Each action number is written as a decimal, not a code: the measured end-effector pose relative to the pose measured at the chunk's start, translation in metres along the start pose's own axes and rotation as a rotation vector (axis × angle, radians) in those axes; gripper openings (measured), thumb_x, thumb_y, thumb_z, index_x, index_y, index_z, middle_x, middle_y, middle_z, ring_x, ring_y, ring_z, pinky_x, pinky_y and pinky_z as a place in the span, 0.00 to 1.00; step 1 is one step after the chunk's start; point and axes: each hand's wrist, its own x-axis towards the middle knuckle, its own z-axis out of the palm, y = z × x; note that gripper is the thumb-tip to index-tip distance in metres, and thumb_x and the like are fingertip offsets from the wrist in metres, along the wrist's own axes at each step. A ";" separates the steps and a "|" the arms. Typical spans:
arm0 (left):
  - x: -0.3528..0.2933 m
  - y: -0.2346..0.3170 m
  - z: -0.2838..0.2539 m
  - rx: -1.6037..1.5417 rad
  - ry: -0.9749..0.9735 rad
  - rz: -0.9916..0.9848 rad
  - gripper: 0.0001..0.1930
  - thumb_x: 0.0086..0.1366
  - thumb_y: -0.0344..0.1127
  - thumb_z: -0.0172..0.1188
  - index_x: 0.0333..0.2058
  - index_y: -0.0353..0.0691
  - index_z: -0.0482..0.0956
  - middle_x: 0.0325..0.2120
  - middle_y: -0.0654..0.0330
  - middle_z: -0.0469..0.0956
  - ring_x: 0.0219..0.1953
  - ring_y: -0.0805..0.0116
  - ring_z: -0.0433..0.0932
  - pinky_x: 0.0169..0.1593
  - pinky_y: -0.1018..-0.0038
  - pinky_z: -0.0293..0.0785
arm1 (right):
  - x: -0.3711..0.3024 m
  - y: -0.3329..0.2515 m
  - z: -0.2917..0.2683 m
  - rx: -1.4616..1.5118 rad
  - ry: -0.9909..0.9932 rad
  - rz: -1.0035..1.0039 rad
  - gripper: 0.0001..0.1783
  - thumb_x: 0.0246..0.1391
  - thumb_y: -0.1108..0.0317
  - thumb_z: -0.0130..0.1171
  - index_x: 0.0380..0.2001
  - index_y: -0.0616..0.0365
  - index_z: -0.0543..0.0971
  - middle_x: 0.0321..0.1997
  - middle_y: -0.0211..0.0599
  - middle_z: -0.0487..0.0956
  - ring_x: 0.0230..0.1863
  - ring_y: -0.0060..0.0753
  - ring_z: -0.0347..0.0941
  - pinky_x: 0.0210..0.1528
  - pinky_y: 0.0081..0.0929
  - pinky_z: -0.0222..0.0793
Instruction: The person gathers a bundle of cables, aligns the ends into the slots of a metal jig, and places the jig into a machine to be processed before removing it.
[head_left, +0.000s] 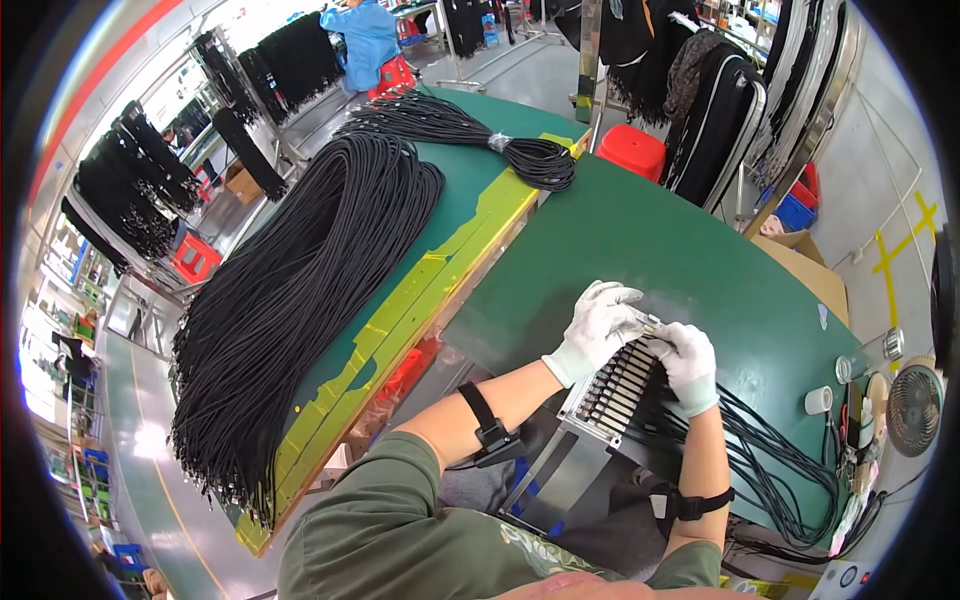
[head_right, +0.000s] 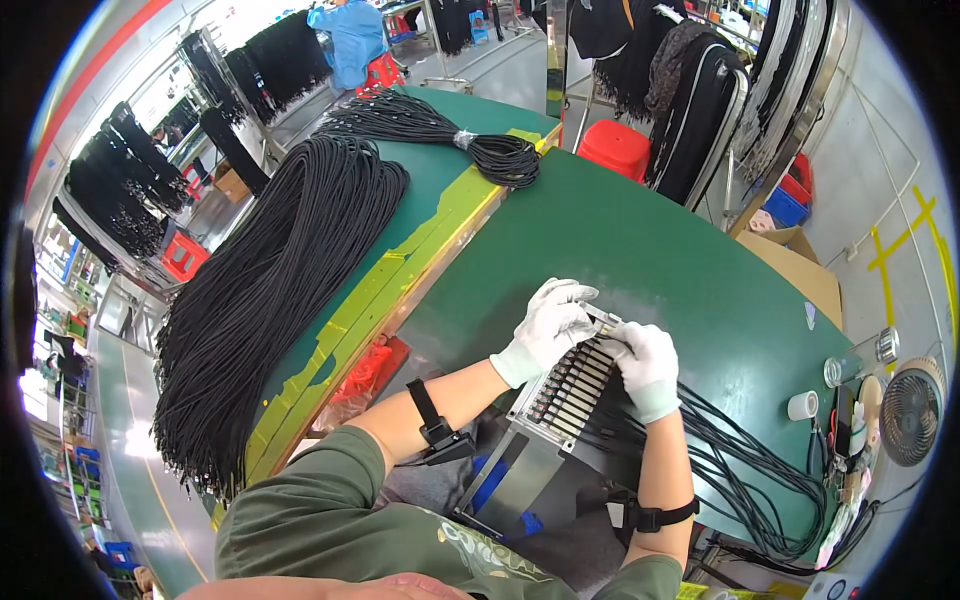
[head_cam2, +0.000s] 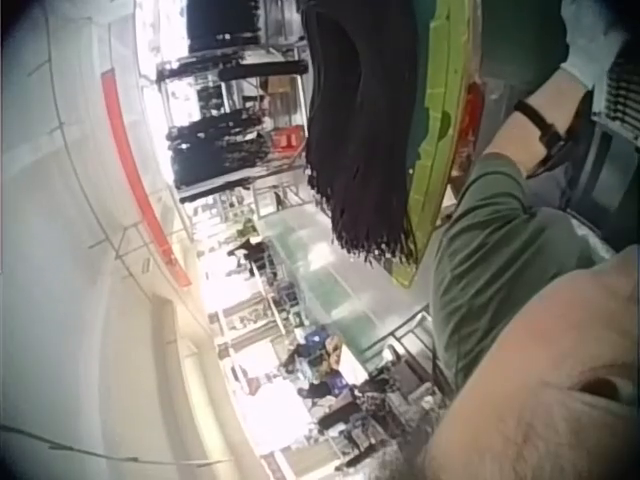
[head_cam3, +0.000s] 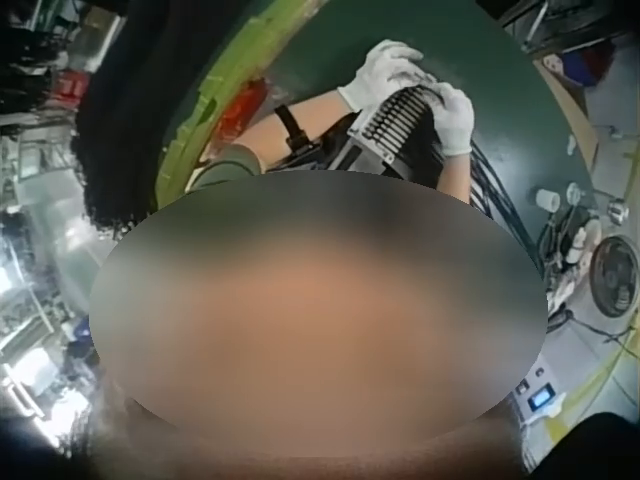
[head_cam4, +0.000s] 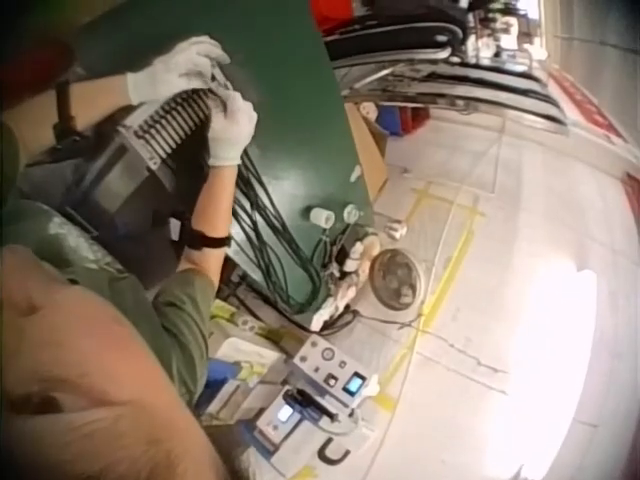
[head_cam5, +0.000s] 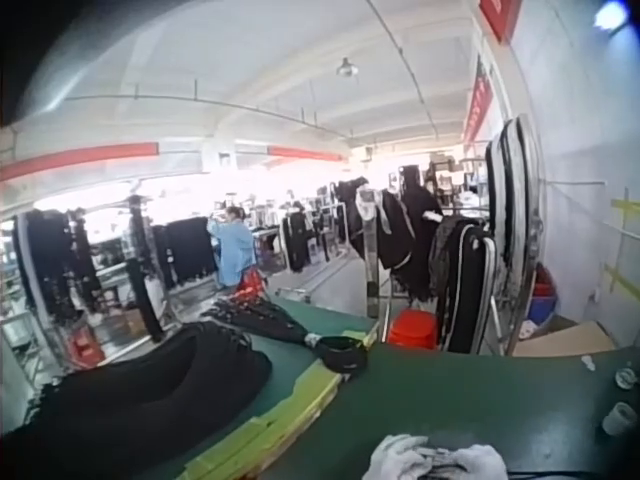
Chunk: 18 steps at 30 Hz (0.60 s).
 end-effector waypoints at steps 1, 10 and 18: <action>0.000 0.000 0.000 0.003 0.003 -0.005 0.06 0.56 0.36 0.67 0.30 0.42 0.81 0.51 0.54 0.78 0.58 0.47 0.70 0.64 0.55 0.63 | 0.000 0.002 -0.005 0.018 -0.009 0.023 0.10 0.47 0.66 0.67 0.33 0.58 0.83 0.29 0.46 0.80 0.34 0.50 0.77 0.40 0.40 0.72; -0.002 0.013 -0.007 0.069 -0.008 0.080 0.07 0.53 0.37 0.68 0.29 0.43 0.84 0.50 0.55 0.79 0.56 0.48 0.72 0.61 0.54 0.66 | -0.008 0.004 -0.001 0.629 -0.126 0.332 0.07 0.47 0.71 0.67 0.32 0.59 0.82 0.33 0.45 0.83 0.36 0.43 0.80 0.42 0.33 0.75; 0.004 -0.002 -0.010 0.253 0.130 -0.022 0.07 0.51 0.36 0.68 0.28 0.42 0.83 0.42 0.54 0.82 0.48 0.48 0.77 0.55 0.57 0.71 | -0.014 0.024 -0.020 0.240 0.079 0.179 0.07 0.47 0.70 0.66 0.31 0.56 0.82 0.33 0.41 0.83 0.33 0.43 0.78 0.41 0.35 0.74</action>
